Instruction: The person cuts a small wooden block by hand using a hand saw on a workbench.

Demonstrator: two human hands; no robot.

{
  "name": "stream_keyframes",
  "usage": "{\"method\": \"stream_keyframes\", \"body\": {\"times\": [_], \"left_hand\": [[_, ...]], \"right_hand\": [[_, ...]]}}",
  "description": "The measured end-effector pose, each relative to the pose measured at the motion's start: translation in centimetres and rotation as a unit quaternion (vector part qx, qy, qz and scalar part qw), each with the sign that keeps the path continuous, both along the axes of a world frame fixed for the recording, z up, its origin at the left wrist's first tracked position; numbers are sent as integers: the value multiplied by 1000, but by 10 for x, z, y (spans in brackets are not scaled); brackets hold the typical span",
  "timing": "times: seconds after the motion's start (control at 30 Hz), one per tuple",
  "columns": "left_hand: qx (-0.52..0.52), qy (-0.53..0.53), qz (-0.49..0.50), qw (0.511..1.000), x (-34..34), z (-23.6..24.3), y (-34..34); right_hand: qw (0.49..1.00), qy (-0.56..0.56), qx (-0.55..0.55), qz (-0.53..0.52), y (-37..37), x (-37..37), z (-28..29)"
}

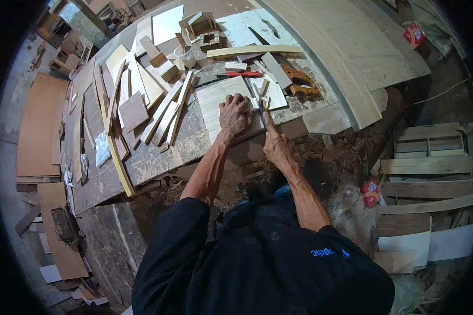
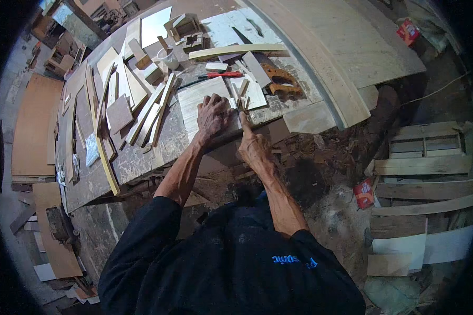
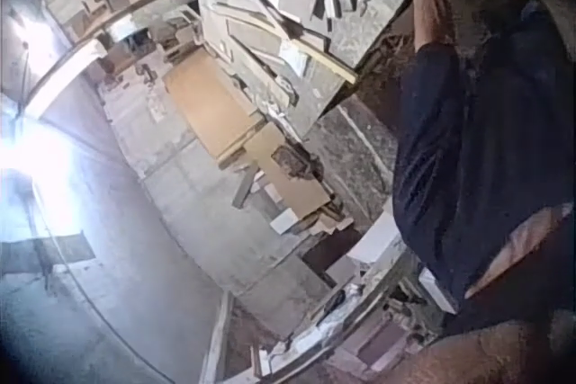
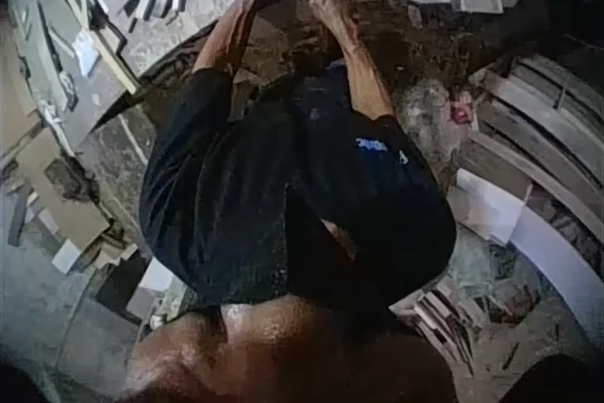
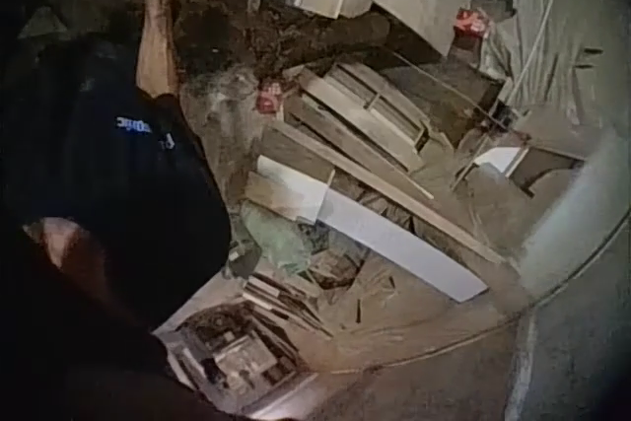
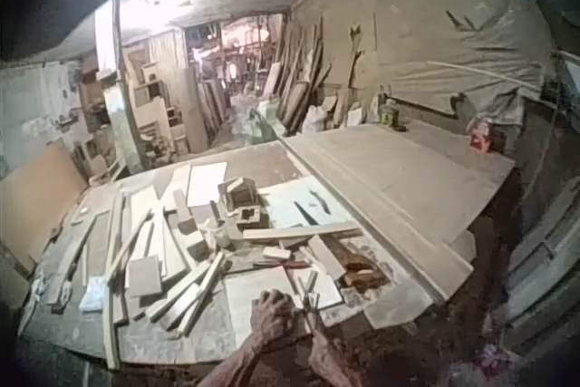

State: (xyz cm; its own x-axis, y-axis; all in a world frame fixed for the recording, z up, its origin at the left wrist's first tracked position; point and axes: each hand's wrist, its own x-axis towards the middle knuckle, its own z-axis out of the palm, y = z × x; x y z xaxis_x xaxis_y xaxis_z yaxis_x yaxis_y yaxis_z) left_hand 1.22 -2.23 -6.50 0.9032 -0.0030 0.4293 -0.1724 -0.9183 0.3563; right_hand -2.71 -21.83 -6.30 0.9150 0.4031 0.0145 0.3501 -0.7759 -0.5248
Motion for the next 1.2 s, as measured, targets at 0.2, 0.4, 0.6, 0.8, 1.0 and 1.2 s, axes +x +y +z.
{"method": "stream_keyframes", "body": {"times": [0.2,0.4,0.6,0.8,1.0,1.2], "left_hand": [[-7,4,20,1000,-13,-1,-10],[22,-8,10,1000,-22,-3,-9],[11,-4,22,1000,-23,-7,-9],[12,-6,0,1000,-12,1,-17],[16,-6,17,1000,-21,-13,-4],[5,-7,5,1000,-16,-4,-16]], "right_hand": [[979,-174,-85,70,-10,-2,-42],[998,-56,-9,14,-15,-23,2],[997,19,-69,42,-42,-64,41],[976,-213,9,42,-20,1,-48],[995,94,-23,23,-29,-51,41],[985,-159,51,52,-22,-9,-29]]}}
